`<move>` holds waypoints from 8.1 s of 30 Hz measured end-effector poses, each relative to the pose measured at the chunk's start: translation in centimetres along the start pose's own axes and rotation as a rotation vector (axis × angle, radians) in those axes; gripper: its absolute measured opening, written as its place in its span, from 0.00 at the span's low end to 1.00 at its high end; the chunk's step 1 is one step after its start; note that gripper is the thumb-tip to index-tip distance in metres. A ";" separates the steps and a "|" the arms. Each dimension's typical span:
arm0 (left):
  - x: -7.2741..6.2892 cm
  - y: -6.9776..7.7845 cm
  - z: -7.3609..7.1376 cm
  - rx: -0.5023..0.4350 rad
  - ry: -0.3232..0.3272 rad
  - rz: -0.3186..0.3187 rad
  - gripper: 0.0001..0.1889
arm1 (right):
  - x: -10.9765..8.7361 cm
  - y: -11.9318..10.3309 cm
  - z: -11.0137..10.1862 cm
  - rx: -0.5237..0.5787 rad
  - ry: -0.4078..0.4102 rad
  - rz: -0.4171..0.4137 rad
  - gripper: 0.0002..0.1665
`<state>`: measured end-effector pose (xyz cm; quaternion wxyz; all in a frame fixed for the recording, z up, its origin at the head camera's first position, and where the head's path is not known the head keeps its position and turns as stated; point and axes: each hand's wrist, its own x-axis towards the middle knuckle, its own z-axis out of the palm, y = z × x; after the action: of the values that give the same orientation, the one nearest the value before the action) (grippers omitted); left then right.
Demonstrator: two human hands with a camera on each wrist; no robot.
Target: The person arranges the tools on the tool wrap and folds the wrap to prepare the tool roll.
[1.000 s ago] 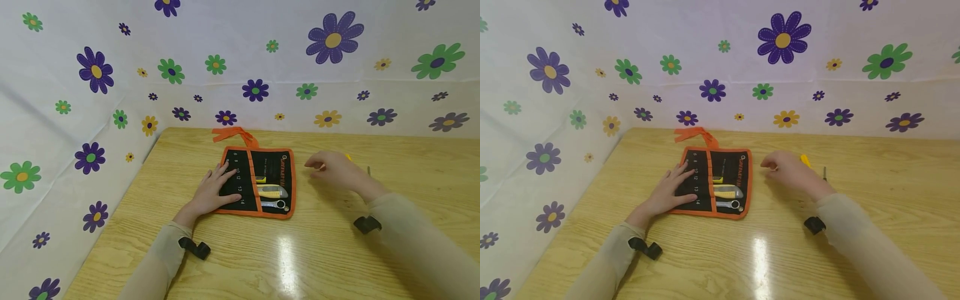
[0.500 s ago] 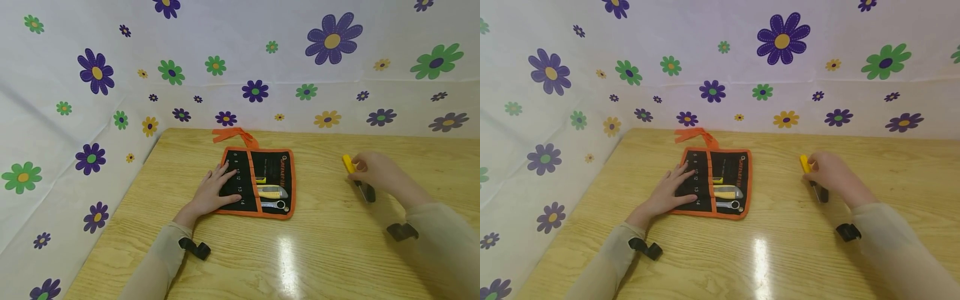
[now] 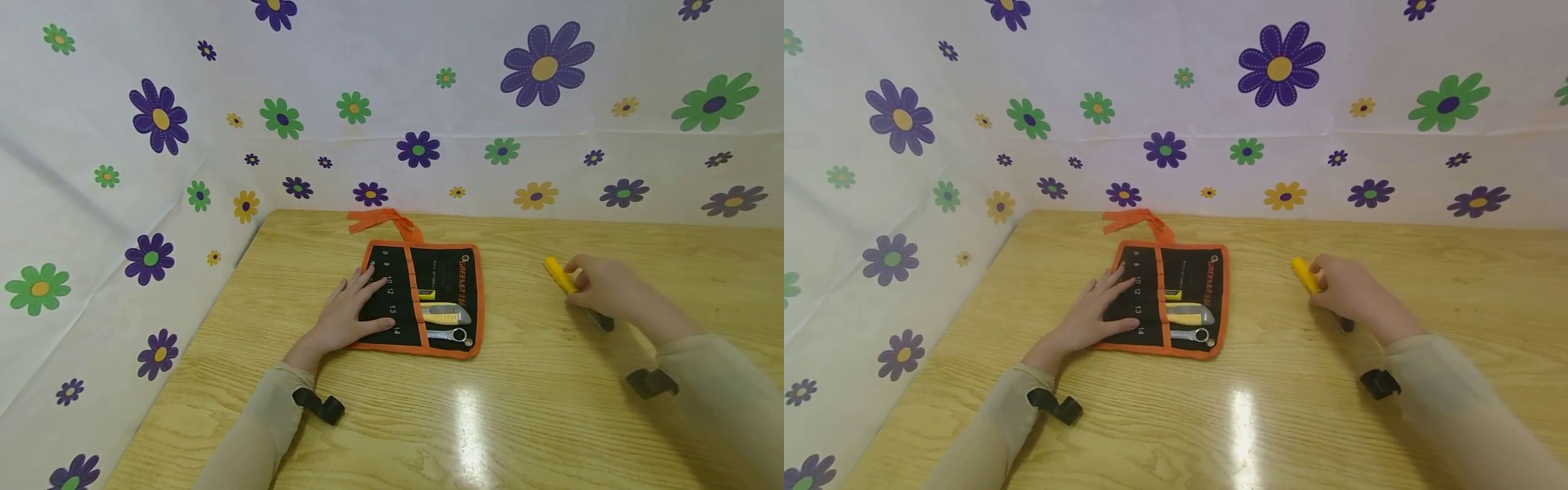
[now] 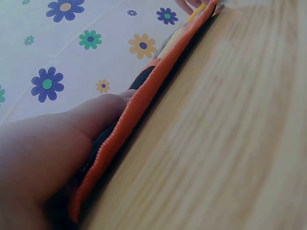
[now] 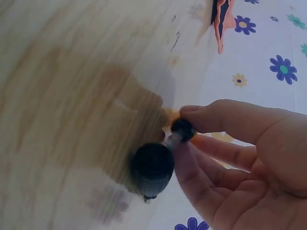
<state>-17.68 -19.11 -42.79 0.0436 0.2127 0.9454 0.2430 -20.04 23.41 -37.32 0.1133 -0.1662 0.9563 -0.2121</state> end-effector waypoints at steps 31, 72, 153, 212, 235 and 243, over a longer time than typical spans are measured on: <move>0.1 0.0 0.2 -0.005 0.000 -0.023 0.46 | 5.5 -10.4 3.7 -0.143 0.153 -0.571 0.18; 0.1 -0.3 0.4 -0.027 0.007 -0.012 0.47 | 8.3 -12.1 5.1 -0.210 -0.022 -0.481 0.20; 0.0 -0.2 0.2 -0.114 0.008 -0.060 0.51 | 8.9 -12.0 5.2 -0.185 0.001 -0.532 0.08; 0.2 -0.4 0.4 -0.097 0.013 -0.040 0.49 | -1.4 7.1 -1.0 -0.176 0.283 -0.441 0.22; 0.1 -0.2 0.2 -0.099 0.033 -0.021 0.49 | -0.2 5.4 -0.6 -0.218 0.241 -0.439 0.15; 0.2 -0.3 0.3 -0.099 0.027 -0.032 0.49 | 1.0 0.7 -0.3 -0.074 0.130 -0.323 0.05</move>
<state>-17.87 -19.13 -43.17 0.0450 0.1919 0.9360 0.2916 -21.20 23.73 -37.52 0.0094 -0.3077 0.9296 -0.2026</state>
